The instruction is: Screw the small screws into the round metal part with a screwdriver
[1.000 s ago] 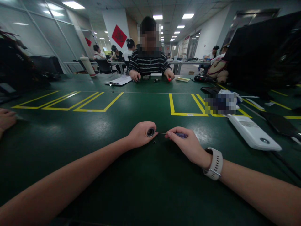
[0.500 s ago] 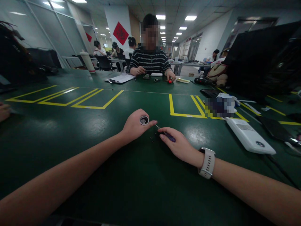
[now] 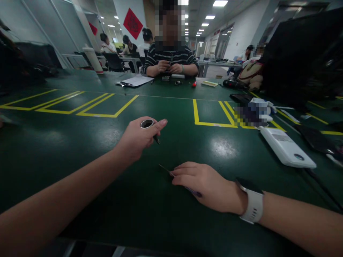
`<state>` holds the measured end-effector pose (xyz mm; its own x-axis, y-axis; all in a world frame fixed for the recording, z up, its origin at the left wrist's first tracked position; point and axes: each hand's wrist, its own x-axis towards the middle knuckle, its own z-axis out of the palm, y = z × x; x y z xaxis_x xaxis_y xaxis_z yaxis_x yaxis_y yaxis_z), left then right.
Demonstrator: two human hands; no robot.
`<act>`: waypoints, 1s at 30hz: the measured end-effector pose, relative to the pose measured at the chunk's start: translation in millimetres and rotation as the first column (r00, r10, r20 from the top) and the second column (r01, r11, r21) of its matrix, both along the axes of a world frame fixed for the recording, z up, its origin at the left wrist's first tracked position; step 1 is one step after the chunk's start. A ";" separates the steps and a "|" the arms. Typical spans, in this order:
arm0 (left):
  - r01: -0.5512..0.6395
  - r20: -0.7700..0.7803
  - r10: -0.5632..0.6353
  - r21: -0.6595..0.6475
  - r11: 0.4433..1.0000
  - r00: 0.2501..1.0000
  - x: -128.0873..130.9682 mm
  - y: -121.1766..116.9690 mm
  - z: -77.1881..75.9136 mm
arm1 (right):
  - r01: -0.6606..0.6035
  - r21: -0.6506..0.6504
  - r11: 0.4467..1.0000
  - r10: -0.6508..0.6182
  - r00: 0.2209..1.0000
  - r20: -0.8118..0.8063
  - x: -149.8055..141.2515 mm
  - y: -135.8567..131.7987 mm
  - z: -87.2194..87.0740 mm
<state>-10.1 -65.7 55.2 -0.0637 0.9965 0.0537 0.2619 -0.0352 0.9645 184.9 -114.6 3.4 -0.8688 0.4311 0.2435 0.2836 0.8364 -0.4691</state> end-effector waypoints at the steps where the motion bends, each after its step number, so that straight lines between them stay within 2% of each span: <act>1: 0.015 0.073 -0.012 -0.040 0.999 0.997 0.9 -4.6 0.9 | -0.009 0.006 1.000 0.009 1.000 -0.004 1.6 -3.9 0.5; 3: 0.056 0.204 -0.034 -0.107 0.993 0.978 2.8 -12.6 1.7 | 0.039 -0.024 0.999 -0.042 0.992 -0.122 3.9 -8.2 1.7; 5: 0.097 0.320 -0.048 -0.140 0.985 0.946 5.2 -18.9 1.4 | 0.171 -0.158 0.972 -0.210 0.939 -0.272 5.5 -7.8 2.5; 6: 0.107 0.368 -0.047 -0.145 0.984 0.928 6.7 -21.4 1.1 | 0.233 -0.275 0.933 -0.318 0.890 -0.326 6.4 -6.2 2.5; 8: 0.103 0.433 -0.023 -0.161 0.982 0.901 9.4 -25.6 0.0 | 0.275 -0.546 0.791 -0.520 0.772 -0.365 8.3 -1.7 1.1; 10: 0.099 0.461 0.006 -0.203 0.974 0.887 10.6 -28.6 -1.6 | 0.205 -0.748 0.631 -0.642 0.679 -0.355 9.8 2.8 -1.6; 11: 0.102 0.475 0.015 -0.219 0.970 0.880 10.3 -29.5 -2.6 | 0.165 -0.805 0.570 -0.680 0.645 -0.349 10.4 4.5 -3.0; 13: 0.122 0.517 0.016 -0.231 0.965 0.856 8.1 -30.4 -4.9 | 0.116 -0.859 0.499 -0.721 0.605 -0.337 10.8 6.5 -5.5; 15: 0.142 0.563 0.009 -0.224 0.964 0.826 5.2 -30.0 -7.0 | 0.093 -0.872 0.480 -0.729 0.594 -0.338 10.9 7.1 -7.4; 20: 0.133 0.583 0.040 -0.251 0.959 0.812 3.5 -29.4 -9.1 | 0.119 -0.846 0.520 -0.708 0.614 -0.349 12.8 7.9 -12.1; 24: 0.158 0.568 0.026 -0.272 0.949 0.823 6.6 -32.4 -10.5 | 0.239 -0.766 0.598 -0.682 0.654 -0.328 13.4 5.4 -10.7; 27: 0.162 0.532 0.010 -0.275 0.948 0.846 8.8 -34.9 -12.6 | 0.381 -0.574 0.725 -0.630 0.704 -0.328 11.4 -3.2 -4.2; 29: 0.155 0.498 -0.001 -0.269 0.951 0.867 10.0 -36.3 -14.4 | 0.387 -0.360 0.849 -0.513 0.765 -0.389 10.2 -10.6 0.0; 30: 0.154 0.479 -0.009 -0.264 0.952 0.878 10.4 -36.9 -15.4 | 0.371 -0.259 0.892 -0.448 0.799 -0.400 9.9 -14.0 1.5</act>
<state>0.4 -102.6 39.9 0.0727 0.9659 -0.2486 -0.2132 0.2586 0.9422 194.8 -128.6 4.9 -0.4191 0.7883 0.4504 0.3148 0.5915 -0.7423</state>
